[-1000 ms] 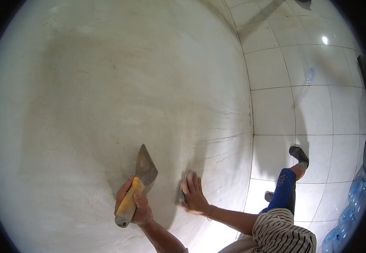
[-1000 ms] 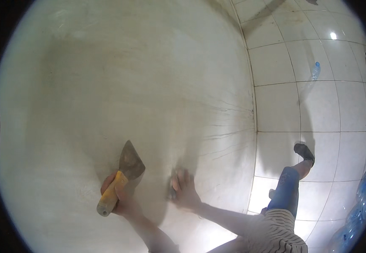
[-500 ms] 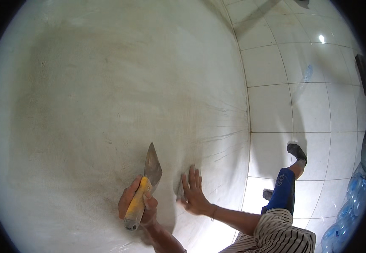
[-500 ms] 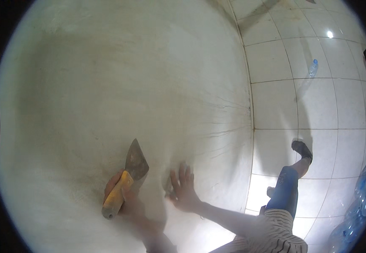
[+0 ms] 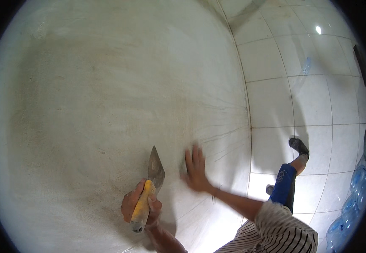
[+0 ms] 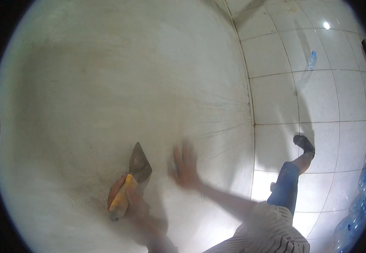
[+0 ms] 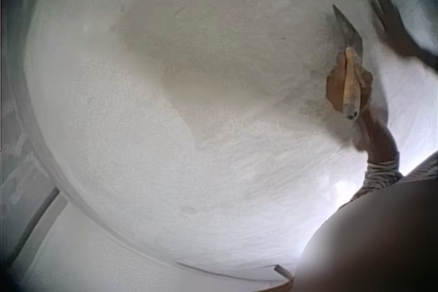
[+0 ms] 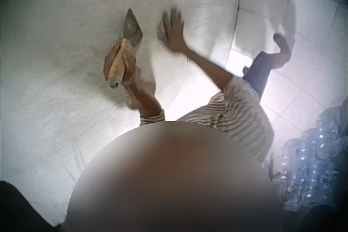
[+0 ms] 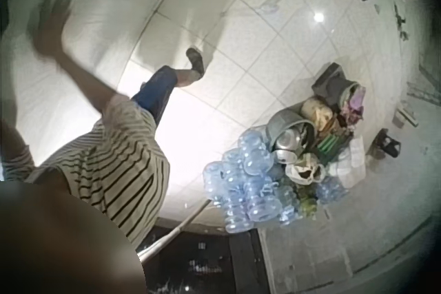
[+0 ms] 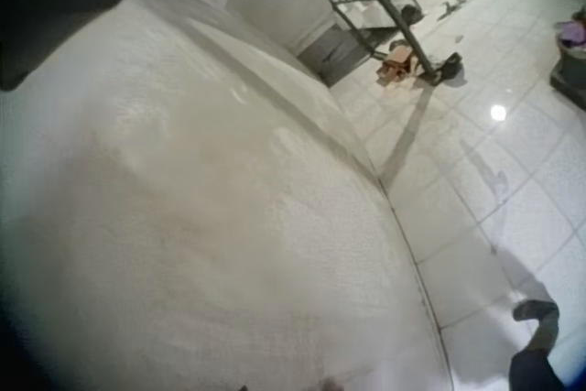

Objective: Patching and sanding a wall to prepare the surface for renovation or painting.

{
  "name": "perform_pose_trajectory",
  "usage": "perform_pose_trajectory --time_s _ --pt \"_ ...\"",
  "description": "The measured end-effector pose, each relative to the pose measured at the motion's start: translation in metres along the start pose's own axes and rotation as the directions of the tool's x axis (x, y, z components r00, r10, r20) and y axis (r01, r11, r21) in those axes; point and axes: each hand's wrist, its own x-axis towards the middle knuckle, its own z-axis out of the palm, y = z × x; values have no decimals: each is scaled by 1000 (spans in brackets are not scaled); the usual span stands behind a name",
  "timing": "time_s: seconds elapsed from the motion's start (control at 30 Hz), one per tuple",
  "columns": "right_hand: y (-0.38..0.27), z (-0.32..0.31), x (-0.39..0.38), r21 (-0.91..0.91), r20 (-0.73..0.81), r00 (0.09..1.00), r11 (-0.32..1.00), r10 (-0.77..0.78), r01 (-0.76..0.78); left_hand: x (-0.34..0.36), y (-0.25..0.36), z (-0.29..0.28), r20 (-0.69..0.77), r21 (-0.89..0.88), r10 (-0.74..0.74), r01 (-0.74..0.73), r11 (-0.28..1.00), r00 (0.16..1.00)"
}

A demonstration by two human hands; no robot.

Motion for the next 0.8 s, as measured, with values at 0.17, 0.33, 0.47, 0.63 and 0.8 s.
perform_pose_trajectory --time_s 0.17,0.33,0.47,0.63,0.8 --pt "42 -59 125 9 -220 975 1000 21 -19 -6 20 15 16 -298 -300 291 909 954" --pt "22 36 -48 74 -41 993 991 -107 110 -7 7 12 100 -186 -259 274 944 961" --pt "40 -29 41 -9 -184 975 992 -127 127 -14 33 6 88 -244 -332 343 907 939" --pt "56 -58 95 31 -255 966 998 53 -47 -16 58 31 188 -333 -390 432 838 902" --pt "23 18 -88 82 -38 994 991 -105 108 -24 64 49 151 -373 -537 551 746 830"
